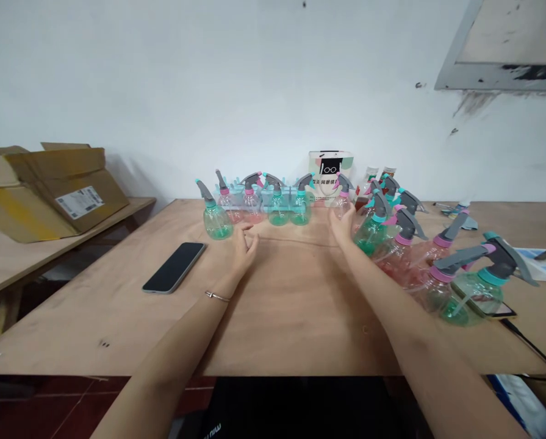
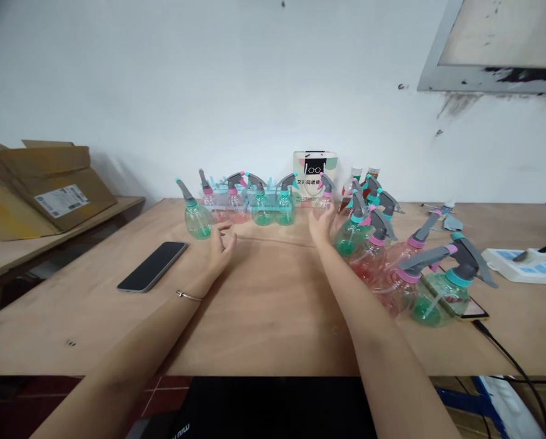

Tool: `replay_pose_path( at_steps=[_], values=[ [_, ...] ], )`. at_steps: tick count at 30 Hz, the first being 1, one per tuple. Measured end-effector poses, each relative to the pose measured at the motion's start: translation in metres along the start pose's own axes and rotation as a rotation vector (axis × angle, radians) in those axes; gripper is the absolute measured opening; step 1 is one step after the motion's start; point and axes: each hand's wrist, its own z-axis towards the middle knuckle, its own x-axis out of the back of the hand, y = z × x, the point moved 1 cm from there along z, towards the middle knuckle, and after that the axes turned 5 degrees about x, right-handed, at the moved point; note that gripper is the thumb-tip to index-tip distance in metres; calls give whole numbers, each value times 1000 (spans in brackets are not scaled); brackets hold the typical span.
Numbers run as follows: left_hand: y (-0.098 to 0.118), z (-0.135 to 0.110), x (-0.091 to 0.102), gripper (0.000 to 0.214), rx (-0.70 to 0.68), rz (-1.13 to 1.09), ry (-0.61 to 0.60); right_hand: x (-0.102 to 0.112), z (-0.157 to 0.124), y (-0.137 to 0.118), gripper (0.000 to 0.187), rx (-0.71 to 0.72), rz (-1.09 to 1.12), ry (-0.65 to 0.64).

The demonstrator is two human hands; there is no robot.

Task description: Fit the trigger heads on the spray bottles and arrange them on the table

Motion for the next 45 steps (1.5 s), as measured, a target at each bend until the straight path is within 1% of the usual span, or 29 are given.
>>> replay_pose_path(
  at_steps=[3, 6, 10, 13, 15, 17, 20, 22, 24, 26, 28, 31, 33, 34, 36, 40, 43, 45],
  values=[
    [5, -4, -1, 25, -2, -22, -55, -21, 43, 5, 67, -22, -125, 132],
    [8, -8, 0, 25, 10, -22, -96, -29, 72, 12, 62, -56, -161, 186],
    [11, -10, 0, 24, -3, -40, -147, -28, 90, 22, 56, -94, -140, 175],
    [9, -9, -2, 23, 4, -70, -168, -26, 89, 25, 41, -112, -106, 115],
    [7, -8, -4, 22, 16, -92, -173, -26, 81, 22, 31, -106, -79, 77],
    [7, -8, -4, 22, 31, -119, -180, -26, 65, 16, 27, -82, -55, 36],
    [12, -9, -4, 22, 90, -173, -214, -23, 26, 2, 30, -16, 53, -69],
    [21, -11, -4, 24, 145, -225, -266, -19, -8, -10, 39, 36, 285, -158],
    [34, -12, -3, 29, 209, -301, -354, -13, -44, -23, 41, 63, 439, -251],
    [47, -12, -2, 36, 270, -424, -460, -6, -75, -35, 41, 75, 526, -351],
    [58, -11, 0, 48, 296, -597, -555, 1, -99, -47, 42, 70, 584, -506],
    [68, -8, 6, 70, 304, -812, -695, 10, -119, -60, 49, 39, 637, -712],
    [72, -6, 10, 76, 339, -847, -788, 13, -123, -65, 55, 14, 663, -777],
    [74, -5, 12, 76, 355, -842, -824, 13, -124, -66, 56, 5, 669, -793],
    [79, -2, 16, 73, 359, -838, -856, 14, -126, -67, 58, -2, 663, -812],
    [89, 5, 22, 77, 322, -906, -854, 14, -136, -64, 59, 9, 600, -798],
    [91, 6, 23, 81, 305, -911, -825, 22, -140, -58, 54, 45, 500, -735],
    [89, 6, 22, 81, 321, -864, -775, 33, -136, -54, 49, 76, 406, -645]
  ],
)
